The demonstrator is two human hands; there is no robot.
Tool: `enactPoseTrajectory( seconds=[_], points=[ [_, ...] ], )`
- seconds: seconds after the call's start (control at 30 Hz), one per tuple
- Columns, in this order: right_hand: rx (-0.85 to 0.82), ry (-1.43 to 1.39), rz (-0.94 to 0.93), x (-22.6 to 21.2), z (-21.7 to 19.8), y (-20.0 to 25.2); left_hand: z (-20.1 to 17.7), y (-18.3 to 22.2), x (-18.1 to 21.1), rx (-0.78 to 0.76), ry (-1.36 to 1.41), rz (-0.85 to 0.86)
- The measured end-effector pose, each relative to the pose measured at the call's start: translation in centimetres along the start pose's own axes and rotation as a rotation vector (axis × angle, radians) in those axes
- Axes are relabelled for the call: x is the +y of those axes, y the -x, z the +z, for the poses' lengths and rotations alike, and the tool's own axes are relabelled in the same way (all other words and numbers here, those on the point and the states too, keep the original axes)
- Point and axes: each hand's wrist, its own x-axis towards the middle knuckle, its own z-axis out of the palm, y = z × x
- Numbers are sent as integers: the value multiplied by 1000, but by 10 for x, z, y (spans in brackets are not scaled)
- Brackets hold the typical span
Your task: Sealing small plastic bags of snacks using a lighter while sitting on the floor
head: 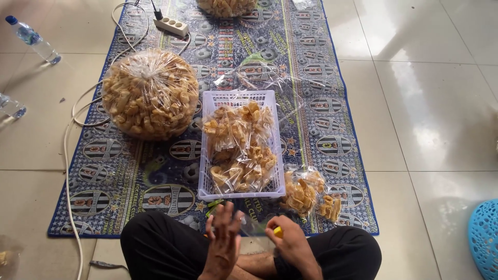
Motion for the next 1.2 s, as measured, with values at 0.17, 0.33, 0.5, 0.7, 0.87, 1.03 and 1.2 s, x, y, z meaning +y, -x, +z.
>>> enactPoseTrajectory(
  seconds=[0.17,0.33,0.5,0.7,0.87,1.03,1.2],
  points=[
    [-114,121,-38,-7,21,-11,31,21,10,-155,-35,153],
    [-145,-135,69,-46,19,-6,49,20,9,26,62,104],
    [35,-200,-28,-40,30,-17,49,18,3,105,263,-88],
    [333,173,-93,-71,-15,-70,60,12,-10,-15,568,-505],
    [301,596,-139,-61,-25,-162,60,10,-13,-26,758,-635],
    [207,842,-140,-53,-13,-197,56,11,-13,30,645,-558],
    [458,637,-325,-54,-12,-184,58,14,-13,30,664,-580]
  ],
)
